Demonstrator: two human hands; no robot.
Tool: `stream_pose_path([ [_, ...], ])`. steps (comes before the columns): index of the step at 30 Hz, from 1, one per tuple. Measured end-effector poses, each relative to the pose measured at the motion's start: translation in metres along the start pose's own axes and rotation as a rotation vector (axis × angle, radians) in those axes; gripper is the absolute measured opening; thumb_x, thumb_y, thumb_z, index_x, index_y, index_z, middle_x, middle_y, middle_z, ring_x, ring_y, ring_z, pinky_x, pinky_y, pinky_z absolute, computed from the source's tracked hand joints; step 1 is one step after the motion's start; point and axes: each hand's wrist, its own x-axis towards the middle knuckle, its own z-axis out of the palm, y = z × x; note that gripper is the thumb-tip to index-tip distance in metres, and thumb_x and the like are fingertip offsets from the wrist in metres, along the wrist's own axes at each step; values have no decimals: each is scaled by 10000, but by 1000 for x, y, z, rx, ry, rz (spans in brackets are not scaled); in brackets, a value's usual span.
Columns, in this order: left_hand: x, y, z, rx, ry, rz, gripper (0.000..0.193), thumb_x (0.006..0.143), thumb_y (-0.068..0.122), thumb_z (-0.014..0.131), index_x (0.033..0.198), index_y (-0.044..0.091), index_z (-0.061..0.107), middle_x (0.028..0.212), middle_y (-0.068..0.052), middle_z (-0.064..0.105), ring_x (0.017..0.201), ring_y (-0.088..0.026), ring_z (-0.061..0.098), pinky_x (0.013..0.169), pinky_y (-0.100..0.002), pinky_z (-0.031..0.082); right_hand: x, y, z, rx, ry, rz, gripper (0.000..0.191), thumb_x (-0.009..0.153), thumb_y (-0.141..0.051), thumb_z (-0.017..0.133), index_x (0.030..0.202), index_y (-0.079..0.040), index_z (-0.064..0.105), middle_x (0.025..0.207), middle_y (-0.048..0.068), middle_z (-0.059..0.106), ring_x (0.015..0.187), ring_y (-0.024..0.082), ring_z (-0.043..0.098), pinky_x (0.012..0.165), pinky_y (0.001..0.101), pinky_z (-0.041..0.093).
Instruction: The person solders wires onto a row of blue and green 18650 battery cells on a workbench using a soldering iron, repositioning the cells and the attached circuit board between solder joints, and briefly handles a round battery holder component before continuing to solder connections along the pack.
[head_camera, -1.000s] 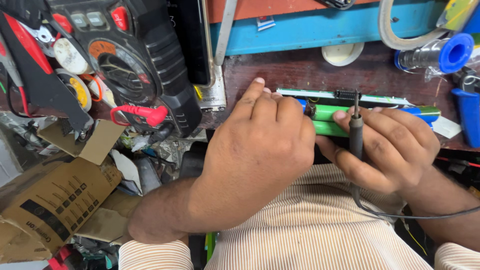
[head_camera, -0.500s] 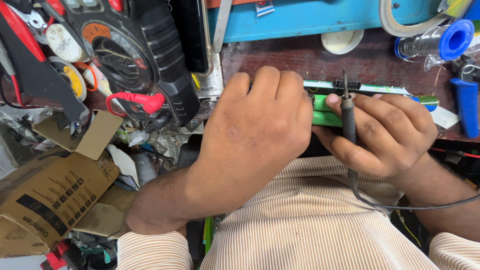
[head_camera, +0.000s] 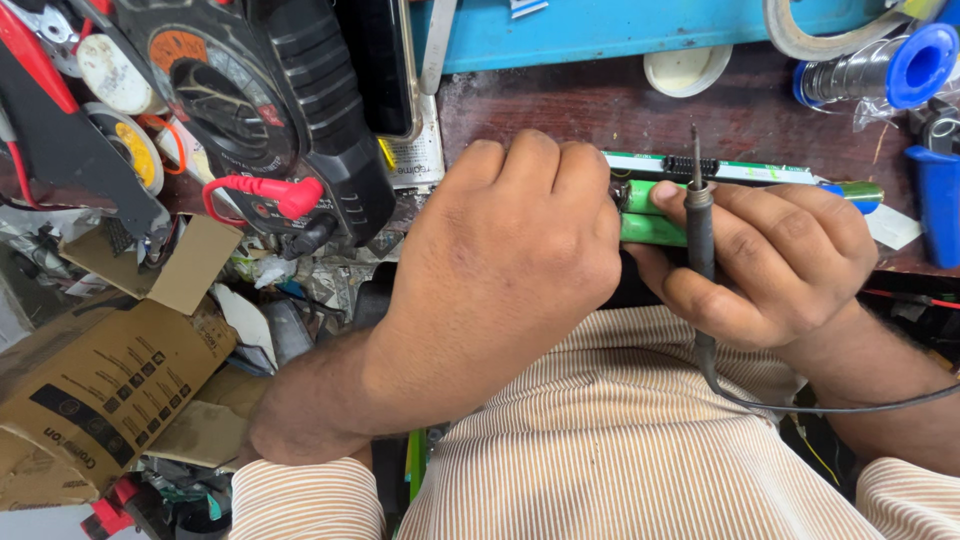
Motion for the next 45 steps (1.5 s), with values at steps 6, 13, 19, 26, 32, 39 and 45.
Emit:
stream_pose_path([
  [6, 0, 0, -1, -7, -3, 1, 46, 787, 114, 716, 775, 84, 684, 842, -42, 539, 866, -198, 558, 737, -323, 448, -1, 0, -1, 16, -15, 7, 312, 870, -317, 833, 844, -220, 538, 992, -7, 771, 853, 161, 698, 652, 280, 525],
  [13, -1, 0, 2, -5, 19, 12, 65, 792, 84, 730, 760, 80, 674, 828, -38, 542, 852, -187, 558, 722, -315, 453, -1, 0, 0, 70, 2, -4, 303, 872, -269, 843, 871, -188, 551, 1014, 47, 763, 880, 203, 701, 647, 311, 559],
  [19, -1, 0, 6, 0, 28, 32, 86, 790, 70, 739, 746, 77, 665, 818, -38, 542, 844, -184, 557, 716, -311, 457, -3, -1, -1, 67, -18, -10, 306, 875, -278, 837, 913, -201, 543, 1034, 41, 760, 890, 211, 703, 656, 314, 566],
  [26, 7, -2, 0, -33, 74, 48, 65, 687, 73, 738, 685, 77, 673, 764, -26, 548, 790, -166, 561, 668, -286, 462, -4, 1, 0, 62, 0, -24, 347, 886, -293, 859, 896, -208, 523, 1015, 49, 769, 874, 213, 705, 658, 312, 567],
  [32, 14, -4, -5, -41, 111, 61, 64, 645, 79, 736, 652, 81, 673, 735, -17, 548, 757, -153, 556, 637, -271, 460, -4, 3, 1, 65, 10, -27, 334, 875, -283, 837, 882, -202, 513, 1002, 54, 771, 862, 208, 702, 653, 306, 561],
  [39, 15, -7, -6, -69, 105, 69, 56, 669, 70, 730, 657, 81, 676, 734, -14, 548, 757, -146, 555, 633, -267, 463, -2, 4, 1, 69, 26, -25, 333, 874, -274, 838, 879, -200, 514, 995, 54, 768, 852, 203, 698, 646, 299, 547],
  [45, 16, -7, -7, -44, 82, 71, 47, 665, 78, 726, 661, 93, 681, 730, -9, 547, 751, -140, 554, 633, -258, 477, -2, 6, -1, 115, 13, -34, 359, 900, -257, 858, 869, -196, 506, 996, 89, 770, 848, 228, 709, 625, 316, 566],
])
